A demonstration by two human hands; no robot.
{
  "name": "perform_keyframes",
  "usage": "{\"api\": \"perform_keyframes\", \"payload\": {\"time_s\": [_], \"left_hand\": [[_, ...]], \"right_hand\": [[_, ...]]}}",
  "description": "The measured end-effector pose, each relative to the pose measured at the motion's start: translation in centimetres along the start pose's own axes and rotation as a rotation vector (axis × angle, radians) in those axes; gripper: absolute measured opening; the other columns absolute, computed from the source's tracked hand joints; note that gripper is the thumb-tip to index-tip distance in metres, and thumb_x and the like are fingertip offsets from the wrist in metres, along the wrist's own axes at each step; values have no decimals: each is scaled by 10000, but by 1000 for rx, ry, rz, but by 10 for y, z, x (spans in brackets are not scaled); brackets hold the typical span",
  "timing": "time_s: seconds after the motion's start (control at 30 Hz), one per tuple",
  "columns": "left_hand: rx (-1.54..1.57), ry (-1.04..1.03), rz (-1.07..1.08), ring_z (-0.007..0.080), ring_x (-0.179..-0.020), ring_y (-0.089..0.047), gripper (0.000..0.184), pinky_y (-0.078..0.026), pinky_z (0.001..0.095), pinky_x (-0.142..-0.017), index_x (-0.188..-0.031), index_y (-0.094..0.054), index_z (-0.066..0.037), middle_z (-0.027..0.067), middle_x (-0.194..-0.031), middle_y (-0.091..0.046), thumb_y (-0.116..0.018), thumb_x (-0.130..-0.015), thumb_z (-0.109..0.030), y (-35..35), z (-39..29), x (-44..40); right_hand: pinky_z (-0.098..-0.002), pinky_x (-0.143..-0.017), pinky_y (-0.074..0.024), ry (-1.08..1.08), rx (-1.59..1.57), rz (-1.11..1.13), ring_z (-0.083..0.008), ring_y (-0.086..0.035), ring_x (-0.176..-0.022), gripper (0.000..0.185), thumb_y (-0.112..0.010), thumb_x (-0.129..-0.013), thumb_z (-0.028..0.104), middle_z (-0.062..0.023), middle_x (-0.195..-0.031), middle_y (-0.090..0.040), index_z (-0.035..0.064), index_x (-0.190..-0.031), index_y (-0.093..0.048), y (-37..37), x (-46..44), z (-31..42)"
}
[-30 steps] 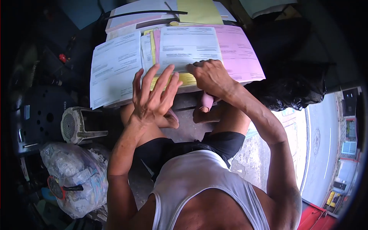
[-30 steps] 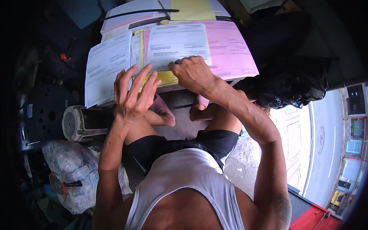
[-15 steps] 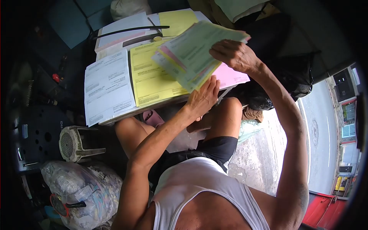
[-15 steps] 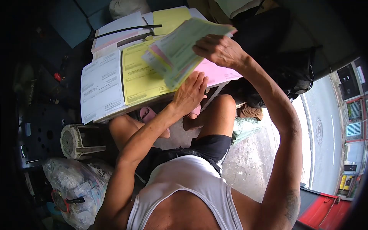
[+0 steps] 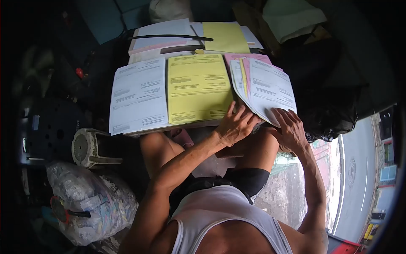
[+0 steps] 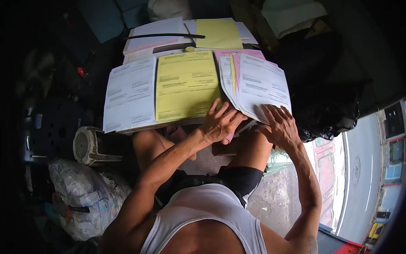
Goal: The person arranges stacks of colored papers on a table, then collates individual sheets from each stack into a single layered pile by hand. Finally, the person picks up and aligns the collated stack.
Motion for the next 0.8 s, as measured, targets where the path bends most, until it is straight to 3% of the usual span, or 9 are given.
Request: {"api": "perform_keyframes", "payload": {"time_s": [0.1,0.2,0.33,0.43,0.53,0.6,0.63,0.73,0.8], "left_hand": [[-66,68,-84,323,-1308,-567,414,-423,590,-1050,-1221,-707,-99,73,-1297,-672,-763,-883,-333,56,20,30],[-153,164,51,306,-1409,-475,522,-371,620,-1103,-1292,-669,-96,85,-1424,-597,-756,-886,-413,117,63,82],[-468,574,329,295,-1462,-419,667,-340,623,-1126,-1383,-613,-84,102,-1509,-530,-741,-872,-492,201,137,159],[-625,590,412,272,-1423,-464,600,-344,619,-1120,-1375,-626,-78,90,-1476,-564,-759,-883,-395,226,159,209],[-689,310,338,258,-1259,-603,412,-444,550,-1041,-1260,-695,-54,78,-1326,-663,-763,-885,-209,233,141,209],[-520,389,166,262,-1076,-700,278,-521,434,-943,-1127,-743,-36,74,-1103,-743,-742,-850,-15,241,143,198],[-470,401,51,286,-927,-730,218,-567,385,-784,-1051,-746,-18,95,-980,-747,-731,-842,41,249,141,181],[-263,564,-127,289,-845,-714,178,-581,397,-755,-981,-755,-35,99,-940,-734,-719,-834,60,243,160,167],[-231,491,-136,308,-829,-703,370,-587,402,-767,-1163,-723,-49,122,-947,-720,-680,-828,103,227,161,143]], "right_hand": [[-432,-940,-562,55,81,-114,-353,-689,-1087,424,-600,-807,-33,-195,-1203,-698,-21,-1230,-623,-20,5,-15],[-439,-859,-594,30,7,-129,-371,-722,-1006,353,-586,-810,-70,-206,-1121,-726,-20,-1154,-649,-24,4,-25],[-445,-795,-602,-4,-11,-127,-391,-731,-945,341,-581,-817,-75,-217,-1085,-733,-6,-1144,-653,-18,-1,-27],[-446,-759,-598,-129,-48,-95,-388,-734,-884,322,-571,-852,-74,-223,-1001,-733,20,-1148,-660,-22,-1,-39],[-467,-655,-558,-144,-68,-120,-392,-702,-768,258,-567,-911,-58,-213,-903,-700,29,-1133,-666,-20,-2,-39],[-455,-650,-557,-157,-59,-121,-392,-701,-770,214,-572,-934,-31,-210,-919,-699,21,-1121,-664,-22,-2,-45],[-456,-679,-572,-185,-70,-107,-392,-714,-797,247,-563,-921,-47,-216,-935,-714,33,-1129,-670,-20,-3,-46],[-480,-645,-553,-282,-110,-103,-430,-693,-787,172,-586,-964,29,-250,-914,-700,36,-1113,-671,-16,-4,-56],[-483,-614,-527,-386,-165,-115,-442,-680,-769,139,-596,-996,86,-264,-858,-684,20,-1096,-666,-7,-5,-61]]}}
Point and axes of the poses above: each hand's wrist, its own x-axis away from the middle knuckle, its own y-axis out of the back of the hand, z = x × y, the point moved 9 cm from there along -x, towards the middle knuckle
